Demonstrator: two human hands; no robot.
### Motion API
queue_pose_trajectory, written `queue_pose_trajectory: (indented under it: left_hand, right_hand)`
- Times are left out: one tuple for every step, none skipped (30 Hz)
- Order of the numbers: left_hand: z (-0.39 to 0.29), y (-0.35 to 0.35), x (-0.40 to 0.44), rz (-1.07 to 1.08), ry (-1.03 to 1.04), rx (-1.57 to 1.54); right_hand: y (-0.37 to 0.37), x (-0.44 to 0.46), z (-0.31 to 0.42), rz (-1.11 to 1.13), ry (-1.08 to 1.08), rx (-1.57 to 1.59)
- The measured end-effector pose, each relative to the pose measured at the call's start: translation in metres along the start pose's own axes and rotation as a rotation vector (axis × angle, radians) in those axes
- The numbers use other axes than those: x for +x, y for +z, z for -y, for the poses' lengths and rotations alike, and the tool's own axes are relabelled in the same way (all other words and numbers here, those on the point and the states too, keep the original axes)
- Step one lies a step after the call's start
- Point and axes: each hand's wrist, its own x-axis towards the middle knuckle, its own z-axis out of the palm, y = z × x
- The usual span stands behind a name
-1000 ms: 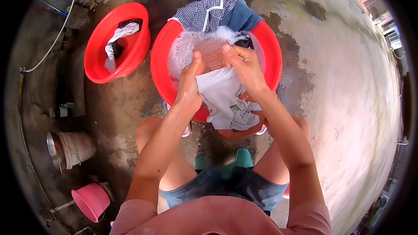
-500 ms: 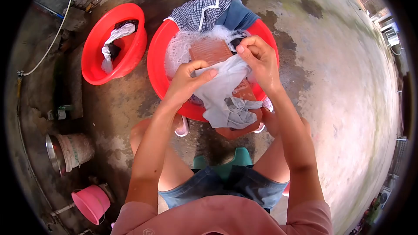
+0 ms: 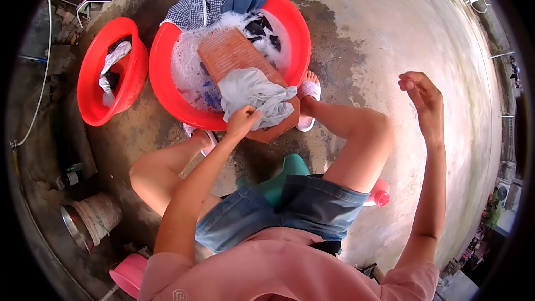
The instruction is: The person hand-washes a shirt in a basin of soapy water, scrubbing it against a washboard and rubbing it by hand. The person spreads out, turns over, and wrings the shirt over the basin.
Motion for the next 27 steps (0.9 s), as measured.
queue_pose_trajectory:
  left_hand:
    - [-0.007, -0.001, -0.001, -0.020, 0.017, 0.026]
    - [-0.011, -0.001, 0.000, -0.041, 0.032, 0.054]
    - [-0.013, -0.002, 0.000, -0.057, 0.042, 0.087]
    - [-0.009, 0.000, -0.002, -0.023, 0.066, -0.053]
    - [-0.003, 0.003, -0.001, 0.012, 0.089, -0.192]
    - [0.000, 0.004, 0.003, 0.044, 0.116, -0.331]
    - [-0.013, -0.007, 0.000, 0.204, -0.170, -0.458]
    - [-0.012, -0.008, 0.000, 0.238, -0.192, -0.608]
    - [-0.010, -0.009, -0.001, 0.273, -0.213, -0.756]
    - [-0.013, -0.011, -0.002, 0.309, -0.233, -0.903]
    - [-0.016, -0.012, -0.002, 0.343, -0.228, -0.927]
    - [-0.019, -0.014, -0.003, 0.363, -0.235, -0.927]
    - [-0.023, -0.016, -0.004, 0.385, -0.240, -0.929]
    - [-0.026, -0.016, -0.005, 0.406, -0.249, -0.933]
    - [-0.027, -0.014, -0.005, 0.410, -0.248, -0.928]
    - [-0.025, -0.013, -0.003, 0.410, -0.244, -0.924]
    - [-0.023, -0.013, -0.003, 0.403, -0.239, -0.922]
    - [-0.023, -0.012, -0.004, 0.364, -0.272, -0.851]
    - [-0.027, -0.006, -0.006, 0.314, -0.300, -0.780]
    - [-0.030, -0.005, -0.007, 0.240, -0.325, -0.708]
    - [-0.015, 0.001, -0.001, 0.175, -0.207, -0.595]
    - [-0.003, 0.008, 0.005, 0.121, -0.195, -0.559]
    - [-0.004, 0.011, 0.006, 0.088, -0.203, -0.544]
    - [-0.010, 0.014, 0.006, 0.015, -0.171, -0.498]
    - [0.002, 0.024, 0.016, 0.064, -0.143, -0.480]
    - [-0.010, 0.025, 0.013, 0.063, -0.131, -0.499]
    - [-0.019, 0.023, 0.010, 0.113, -0.071, -0.461]
  right_hand:
    - [-0.017, -0.023, -0.015, -0.058, 0.103, 0.050]
    - [-0.027, -0.045, -0.035, -0.113, 0.208, 0.103]
    - [-0.031, -0.064, -0.056, -0.142, 0.299, 0.141]
    - [-0.032, -0.085, -0.075, -0.169, 0.401, 0.181]
    - [-0.030, -0.104, -0.091, -0.205, 0.490, 0.211]
    - [-0.027, -0.121, -0.104, -0.242, 0.574, 0.241]
    - [-0.024, -0.136, -0.113, -0.258, 0.614, 0.225]
    - [-0.021, -0.149, -0.124, -0.273, 0.658, 0.233]
    - [-0.018, -0.162, -0.133, -0.268, 0.677, 0.255]
    - [-0.015, -0.173, -0.141, -0.267, 0.696, 0.277]
    - [-0.013, -0.183, -0.149, -0.267, 0.711, 0.294]
    - [-0.011, -0.192, -0.157, -0.270, 0.722, 0.299]
    - [-0.010, -0.200, -0.162, -0.274, 0.733, 0.302]
    - [-0.009, -0.210, -0.166, -0.277, 0.745, 0.303]
    - [-0.007, -0.220, -0.171, -0.275, 0.761, 0.298]
    - [-0.006, -0.233, -0.173, -0.245, 0.759, 0.309]
    - [0.000, -0.251, -0.182, -0.220, 0.804, 0.360]
    - [0.007, -0.270, -0.192, -0.188, 0.841, 0.413]
    - [0.014, -0.288, -0.196, -0.168, 0.863, 0.390]
    - [0.024, -0.301, -0.198, -0.131, 0.870, 0.377]
    - [0.030, -0.311, -0.200, -0.129, 0.925, 0.371]
    - [0.035, -0.319, -0.207, -0.104, 0.911, 0.362]
    - [0.040, -0.321, -0.214, -0.127, 0.892, 0.351]
    - [0.040, -0.322, -0.228, -0.124, 0.837, 0.345]
    - [0.039, -0.320, -0.244, -0.145, 0.790, 0.418]
    - [0.030, -0.312, -0.247, -0.116, 0.802, 0.375]
    - [0.023, -0.301, -0.254, -0.099, 0.684, 0.324]
